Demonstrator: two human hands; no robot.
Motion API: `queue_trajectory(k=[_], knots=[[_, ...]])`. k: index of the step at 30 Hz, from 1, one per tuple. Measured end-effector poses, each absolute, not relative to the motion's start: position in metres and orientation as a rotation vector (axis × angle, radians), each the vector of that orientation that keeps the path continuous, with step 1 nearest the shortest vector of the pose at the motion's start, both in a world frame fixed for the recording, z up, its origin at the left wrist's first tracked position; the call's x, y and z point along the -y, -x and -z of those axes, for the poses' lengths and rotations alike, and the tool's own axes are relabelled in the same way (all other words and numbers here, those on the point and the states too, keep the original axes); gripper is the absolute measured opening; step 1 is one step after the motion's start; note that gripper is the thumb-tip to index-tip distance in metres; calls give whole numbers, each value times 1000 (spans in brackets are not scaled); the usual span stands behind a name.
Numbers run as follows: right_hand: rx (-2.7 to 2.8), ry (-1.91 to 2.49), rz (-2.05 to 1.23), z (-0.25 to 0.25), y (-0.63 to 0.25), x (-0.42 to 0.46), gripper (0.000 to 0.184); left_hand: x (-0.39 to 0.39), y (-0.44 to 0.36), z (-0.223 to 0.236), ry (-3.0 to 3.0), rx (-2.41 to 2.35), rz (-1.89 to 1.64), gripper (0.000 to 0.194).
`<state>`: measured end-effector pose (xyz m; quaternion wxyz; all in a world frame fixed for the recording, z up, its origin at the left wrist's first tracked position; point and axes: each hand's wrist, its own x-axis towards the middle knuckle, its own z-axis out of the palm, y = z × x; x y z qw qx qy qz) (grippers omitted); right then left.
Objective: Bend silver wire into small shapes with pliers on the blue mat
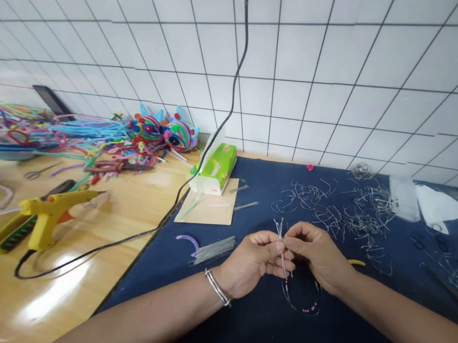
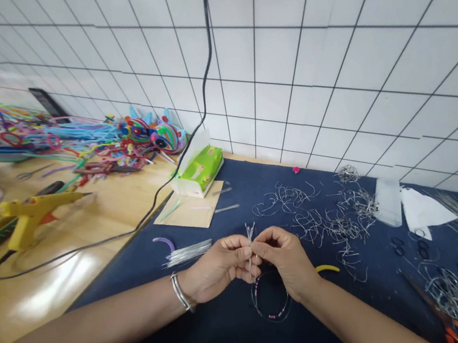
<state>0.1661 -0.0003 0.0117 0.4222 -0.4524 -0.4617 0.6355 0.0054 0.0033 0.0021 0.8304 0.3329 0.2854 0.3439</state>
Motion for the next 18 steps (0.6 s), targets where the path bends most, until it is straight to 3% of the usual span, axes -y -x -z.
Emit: queue_trajectory(k=[18], knots=[[955, 970, -1643, -7, -156, 6, 15, -4, -5, 3, -759, -561, -717, 20]])
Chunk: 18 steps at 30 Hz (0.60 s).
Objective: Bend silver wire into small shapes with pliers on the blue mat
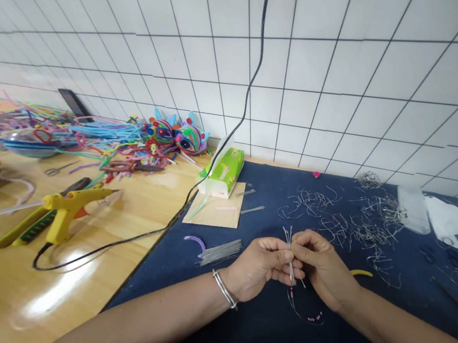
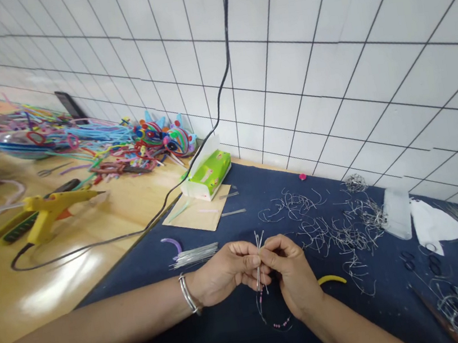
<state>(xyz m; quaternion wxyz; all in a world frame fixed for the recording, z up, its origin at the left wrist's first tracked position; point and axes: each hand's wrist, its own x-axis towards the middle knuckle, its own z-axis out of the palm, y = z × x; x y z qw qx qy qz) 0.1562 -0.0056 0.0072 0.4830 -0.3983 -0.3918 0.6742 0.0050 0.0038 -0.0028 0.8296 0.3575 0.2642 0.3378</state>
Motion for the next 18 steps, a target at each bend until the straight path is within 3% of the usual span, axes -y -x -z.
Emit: queue_trajectory(k=[18], knots=[[1142, 1051, -1853, -20, -164, 1, 16, -4, -3, 4, -788, -535, -691, 19]])
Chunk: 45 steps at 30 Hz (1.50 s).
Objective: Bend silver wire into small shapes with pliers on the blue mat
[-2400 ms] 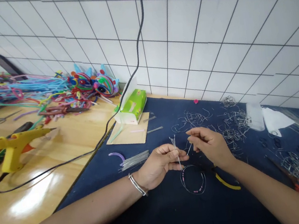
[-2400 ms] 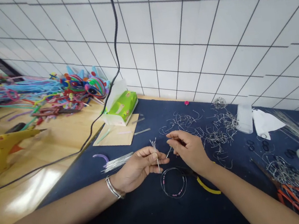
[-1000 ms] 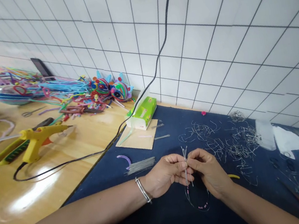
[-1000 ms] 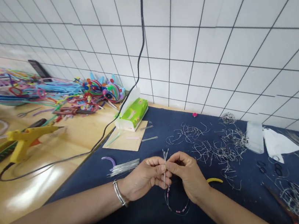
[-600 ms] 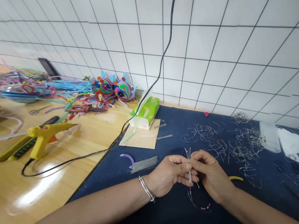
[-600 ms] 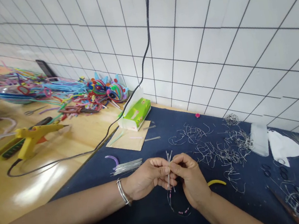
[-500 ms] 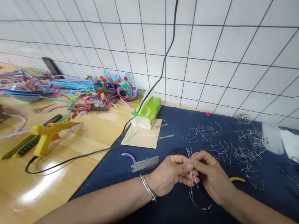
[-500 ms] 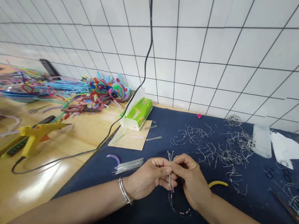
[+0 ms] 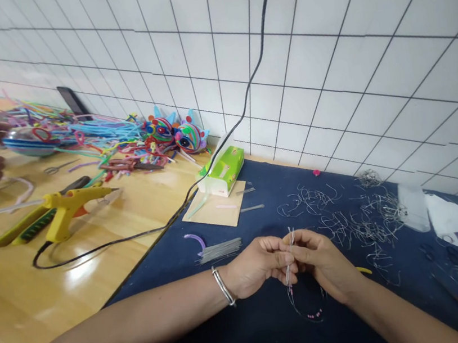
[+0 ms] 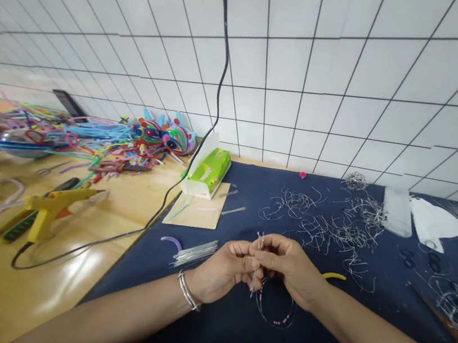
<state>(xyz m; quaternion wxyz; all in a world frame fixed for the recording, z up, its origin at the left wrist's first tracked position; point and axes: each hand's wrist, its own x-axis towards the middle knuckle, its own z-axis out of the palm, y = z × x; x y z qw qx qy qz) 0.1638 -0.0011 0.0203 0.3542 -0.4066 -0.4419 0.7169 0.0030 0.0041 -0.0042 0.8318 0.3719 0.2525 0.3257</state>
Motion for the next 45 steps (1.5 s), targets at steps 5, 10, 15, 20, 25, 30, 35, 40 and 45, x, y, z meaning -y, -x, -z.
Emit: queue_trajectory(k=[5, 10, 15, 20, 25, 30, 35, 40, 45], knots=[[1189, 1057, -1814, -22, -166, 0, 11, -3, -4, 3, -824, -568, -667, 20], [1245, 1062, -1720, -25, -168, -1, 12, -5, -2, 0, -829, -580, -604, 21], [1306, 1076, -1645, -24, -170, -3, 12, -8, 0, -2, -835, -575, -542, 20], [1365, 1091, -1598, -21, -172, -5, 15, -9, 1, -3, -851, -564, -497, 19], [1446, 1115, -1493, -20, -174, -8, 14, -9, 1, -5, -868, -583, -492, 21], [1531, 1135, -1400, -19, -175, -9, 14, -7, -1, -5, -907, -637, -542, 21], [1528, 1159, -1361, -17, -173, -8, 14, -5, -4, -5, -924, -668, -561, 18], [1552, 1177, -1318, -17, -173, -8, 15, -4, -4, -4, -905, -669, -568, 17], [1570, 1174, -1325, -18, -173, -8, 14, -3, -4, -4, -898, -694, -552, 16]])
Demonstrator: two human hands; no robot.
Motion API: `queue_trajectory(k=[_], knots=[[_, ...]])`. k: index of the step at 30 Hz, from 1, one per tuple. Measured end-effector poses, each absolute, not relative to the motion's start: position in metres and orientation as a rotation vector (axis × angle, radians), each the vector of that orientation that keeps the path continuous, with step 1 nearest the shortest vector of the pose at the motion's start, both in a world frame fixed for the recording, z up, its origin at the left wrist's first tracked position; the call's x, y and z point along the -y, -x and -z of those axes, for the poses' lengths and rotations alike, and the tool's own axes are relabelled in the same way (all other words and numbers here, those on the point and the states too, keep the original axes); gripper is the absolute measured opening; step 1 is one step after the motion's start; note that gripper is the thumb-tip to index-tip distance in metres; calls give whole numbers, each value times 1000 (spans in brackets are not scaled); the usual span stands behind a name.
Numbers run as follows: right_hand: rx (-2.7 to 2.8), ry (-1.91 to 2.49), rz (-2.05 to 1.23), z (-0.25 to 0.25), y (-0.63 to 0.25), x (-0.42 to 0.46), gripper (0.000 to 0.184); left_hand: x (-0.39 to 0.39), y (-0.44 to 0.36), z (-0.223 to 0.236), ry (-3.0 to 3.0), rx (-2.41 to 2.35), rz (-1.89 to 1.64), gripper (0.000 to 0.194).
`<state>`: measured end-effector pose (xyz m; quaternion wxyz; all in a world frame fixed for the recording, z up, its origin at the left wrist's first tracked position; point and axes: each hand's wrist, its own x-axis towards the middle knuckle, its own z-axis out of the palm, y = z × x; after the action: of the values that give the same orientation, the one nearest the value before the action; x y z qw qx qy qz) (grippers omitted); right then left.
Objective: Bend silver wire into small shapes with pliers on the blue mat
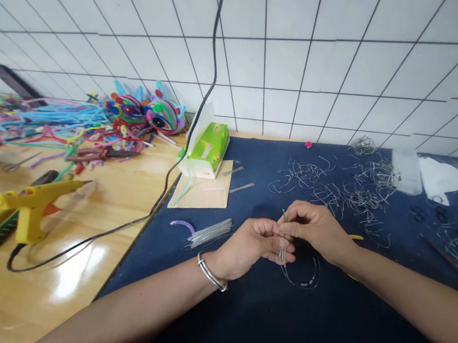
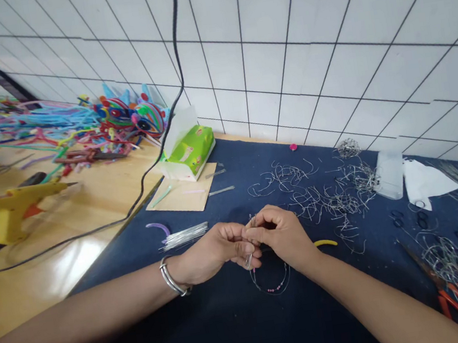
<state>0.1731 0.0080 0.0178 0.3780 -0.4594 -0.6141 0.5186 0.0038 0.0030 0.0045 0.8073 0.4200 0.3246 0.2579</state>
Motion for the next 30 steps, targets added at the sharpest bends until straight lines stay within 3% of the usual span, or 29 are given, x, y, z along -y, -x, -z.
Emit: queue_trajectory(k=[30], knots=[[1415, 1154, -1333, -25, -174, -3, 8, 2, -6, -10, -953, -581, -628, 22]])
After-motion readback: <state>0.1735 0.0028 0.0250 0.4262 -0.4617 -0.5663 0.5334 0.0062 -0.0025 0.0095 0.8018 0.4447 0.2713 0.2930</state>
